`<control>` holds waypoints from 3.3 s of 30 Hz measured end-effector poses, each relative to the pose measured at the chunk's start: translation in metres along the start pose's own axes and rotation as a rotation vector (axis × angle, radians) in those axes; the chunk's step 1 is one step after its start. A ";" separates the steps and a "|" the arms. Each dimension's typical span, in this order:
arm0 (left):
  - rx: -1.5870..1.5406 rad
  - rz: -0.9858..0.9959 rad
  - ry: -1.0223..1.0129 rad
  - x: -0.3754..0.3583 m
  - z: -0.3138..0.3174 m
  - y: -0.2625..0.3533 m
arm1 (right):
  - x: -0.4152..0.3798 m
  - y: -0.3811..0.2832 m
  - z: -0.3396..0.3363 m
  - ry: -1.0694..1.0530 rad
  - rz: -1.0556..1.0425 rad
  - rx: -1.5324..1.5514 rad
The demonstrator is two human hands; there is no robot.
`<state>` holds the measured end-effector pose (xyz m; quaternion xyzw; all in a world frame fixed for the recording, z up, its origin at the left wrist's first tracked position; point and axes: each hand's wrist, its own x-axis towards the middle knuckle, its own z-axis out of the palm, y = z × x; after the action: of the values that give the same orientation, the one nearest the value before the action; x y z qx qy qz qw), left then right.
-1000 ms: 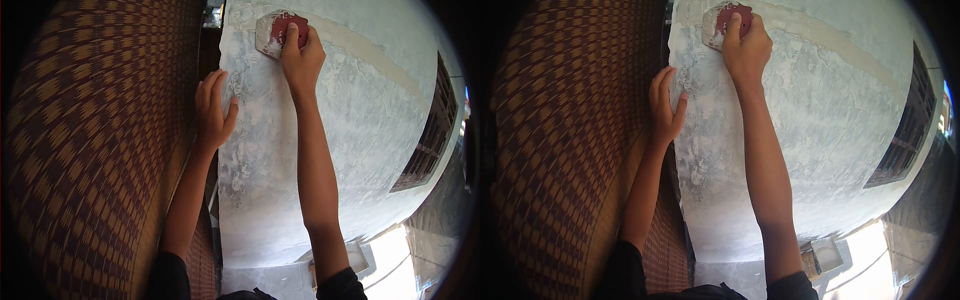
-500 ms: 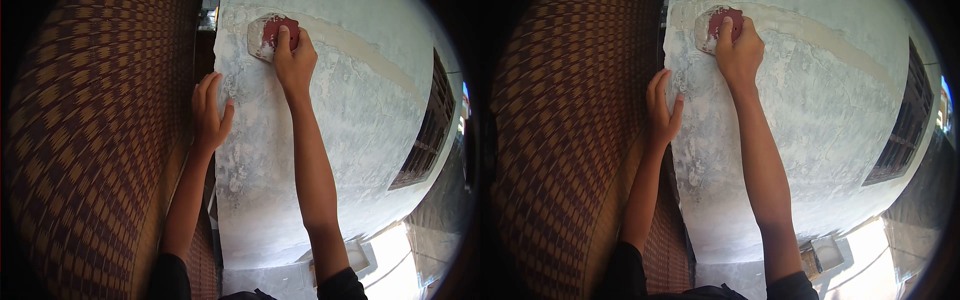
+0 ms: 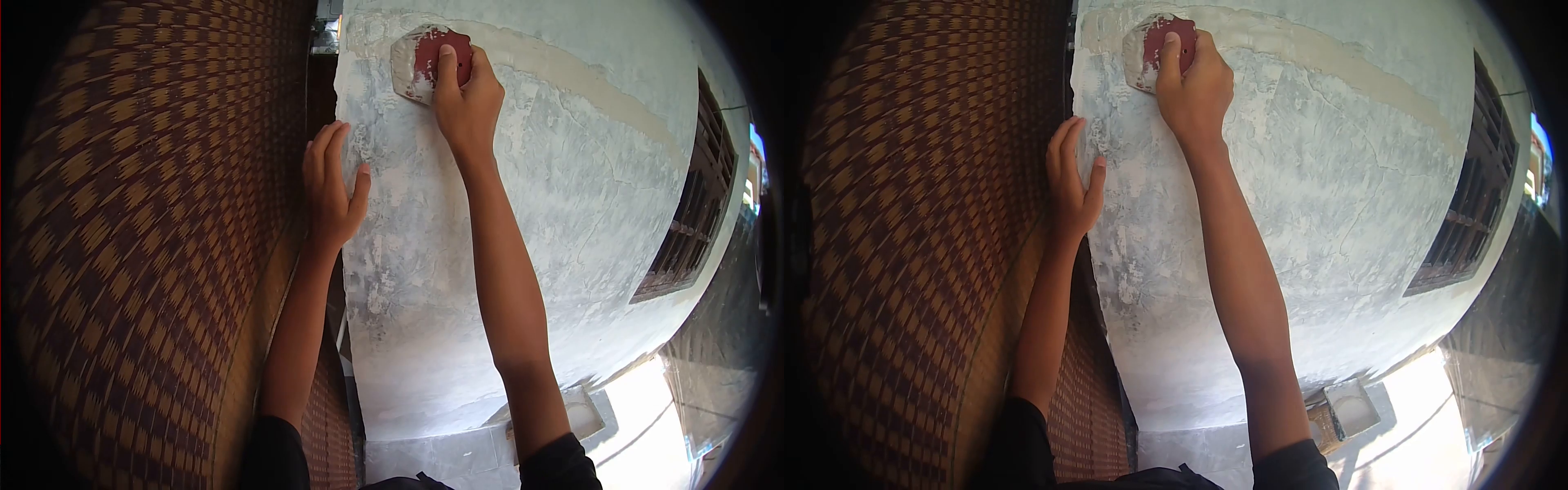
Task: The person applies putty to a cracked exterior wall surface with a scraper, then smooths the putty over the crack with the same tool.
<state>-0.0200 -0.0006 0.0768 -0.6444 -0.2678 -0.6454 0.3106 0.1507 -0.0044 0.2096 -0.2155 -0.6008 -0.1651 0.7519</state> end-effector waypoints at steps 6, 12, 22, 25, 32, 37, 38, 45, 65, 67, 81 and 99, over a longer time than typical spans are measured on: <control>0.013 0.014 -0.008 0.003 -0.002 0.003 | 0.000 0.000 -0.002 0.029 0.012 0.103; 0.006 0.000 -0.007 0.002 -0.001 0.002 | 0.006 0.005 -0.010 0.120 0.062 0.235; 0.008 0.000 0.018 0.000 0.006 0.005 | 0.001 0.009 -0.011 0.025 0.036 0.051; 0.005 -0.004 0.029 0.000 0.007 0.006 | 0.004 0.016 -0.019 0.074 0.102 0.083; 0.001 0.026 0.042 0.001 0.011 0.009 | 0.001 0.019 -0.025 0.039 0.012 0.004; 0.059 0.012 0.011 0.002 0.013 0.012 | 0.003 0.019 -0.030 0.072 0.074 0.081; 0.054 0.014 0.007 0.002 0.014 0.012 | 0.004 0.023 -0.032 0.076 0.076 0.075; 0.096 0.010 -0.005 0.000 0.015 0.020 | 0.007 0.027 -0.043 0.045 0.068 0.034; 0.064 0.031 -0.004 -0.004 0.028 0.035 | 0.018 0.055 -0.103 0.161 0.245 0.064; 0.127 0.022 0.002 -0.006 0.031 0.046 | 0.017 0.058 -0.111 0.180 0.242 0.100; -0.241 0.134 -0.038 -0.024 0.130 0.143 | -0.025 0.118 -0.307 0.083 0.409 0.137; -0.813 -0.014 -0.274 -0.148 0.358 0.435 | -0.126 0.170 -0.699 0.113 0.676 -0.395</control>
<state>0.5394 -0.0141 -0.0855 -0.7925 -0.0346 -0.6088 -0.0116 0.7909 -0.2263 -0.0636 -0.5323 -0.4101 -0.0324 0.7399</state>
